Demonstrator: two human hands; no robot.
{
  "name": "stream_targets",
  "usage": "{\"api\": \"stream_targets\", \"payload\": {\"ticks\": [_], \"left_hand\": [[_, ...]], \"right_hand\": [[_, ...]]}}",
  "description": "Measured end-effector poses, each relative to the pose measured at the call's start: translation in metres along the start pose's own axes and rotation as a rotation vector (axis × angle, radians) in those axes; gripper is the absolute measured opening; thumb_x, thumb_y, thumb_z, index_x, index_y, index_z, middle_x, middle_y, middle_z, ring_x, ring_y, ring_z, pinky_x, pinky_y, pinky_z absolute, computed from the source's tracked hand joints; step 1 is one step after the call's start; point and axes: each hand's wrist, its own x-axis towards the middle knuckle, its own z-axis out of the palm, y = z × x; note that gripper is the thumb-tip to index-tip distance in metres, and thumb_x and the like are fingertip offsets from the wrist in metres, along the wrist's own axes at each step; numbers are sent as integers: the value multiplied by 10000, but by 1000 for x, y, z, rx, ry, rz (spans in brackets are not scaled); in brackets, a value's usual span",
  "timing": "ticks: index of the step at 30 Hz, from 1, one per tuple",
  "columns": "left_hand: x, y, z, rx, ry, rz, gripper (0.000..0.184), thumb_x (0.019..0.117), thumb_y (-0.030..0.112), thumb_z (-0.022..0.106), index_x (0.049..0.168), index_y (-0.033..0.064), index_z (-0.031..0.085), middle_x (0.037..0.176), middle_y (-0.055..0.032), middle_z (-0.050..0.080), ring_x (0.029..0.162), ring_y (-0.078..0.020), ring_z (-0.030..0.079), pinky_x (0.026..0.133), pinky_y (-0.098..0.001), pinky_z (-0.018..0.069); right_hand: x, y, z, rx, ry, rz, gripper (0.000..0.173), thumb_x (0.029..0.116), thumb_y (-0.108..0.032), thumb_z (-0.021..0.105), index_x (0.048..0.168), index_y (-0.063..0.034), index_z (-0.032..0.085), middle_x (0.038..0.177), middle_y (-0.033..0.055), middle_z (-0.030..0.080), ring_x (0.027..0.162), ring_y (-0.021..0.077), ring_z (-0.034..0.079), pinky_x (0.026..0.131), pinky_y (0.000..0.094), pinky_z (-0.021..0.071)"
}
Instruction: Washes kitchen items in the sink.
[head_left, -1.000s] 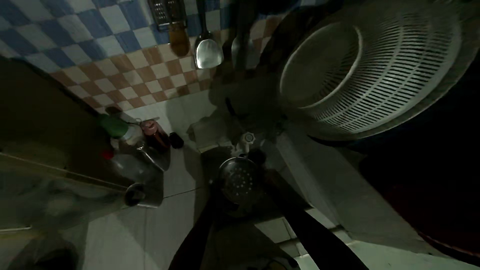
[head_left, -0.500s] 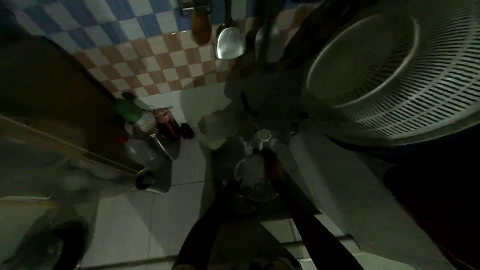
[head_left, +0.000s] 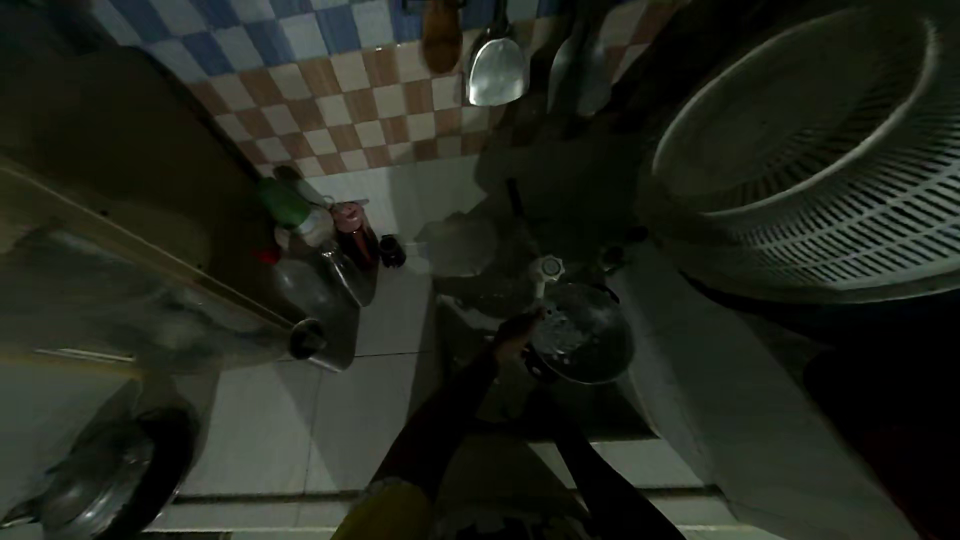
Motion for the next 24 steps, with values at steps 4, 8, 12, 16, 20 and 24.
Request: {"api": "stream_targets", "payload": {"ticks": [4,8,12,16,20,24], "left_hand": [[-7,-5,-6,-248,-53,-93,737,1019,667,394,1407,62,556,1278,-239,620,1054,-341,651,868,-510,555],[-8,-10,-7,-309,-97,-74,764,1013,691,365,1444,80,522,1310,-204,614,1085,-304,652,890,-494,563],[-2,-18,-4,-294,-74,-68,725,1033,650,378,1449,71,511,1338,-219,579,1092,-313,623,899,-492,540],[9,-57,-4,-287,-57,52,718,974,712,459,1409,152,567,1314,-187,615,1075,-341,645,835,-542,568],[-2,-16,-5,-342,3,-55,641,1034,575,482,1496,131,456,1427,-213,532,1189,-375,602,888,-568,557],[-6,-12,-12,-329,-51,-60,671,1030,597,464,1497,114,469,1430,-207,542,1214,-343,591,947,-528,531]], "right_hand": [[35,-5,4,865,300,105,422,1113,-197,429,1452,55,447,1328,268,583,1158,332,609,989,462,511],[25,-9,-7,962,345,113,432,1092,-184,492,1450,51,444,1246,284,626,1049,367,675,899,506,570],[20,10,-9,773,392,119,465,1075,-232,515,1477,-2,461,1303,244,629,1136,353,660,982,510,541],[7,37,-15,791,440,-43,387,1081,-237,508,1368,18,551,1099,195,674,919,252,680,843,427,585],[-31,38,-54,762,426,-9,365,1043,-199,596,1313,47,598,1171,191,680,1039,237,669,938,393,557],[-15,78,-72,1213,534,9,415,1094,-145,473,1478,3,420,1333,231,586,1097,290,650,909,435,571]]}}
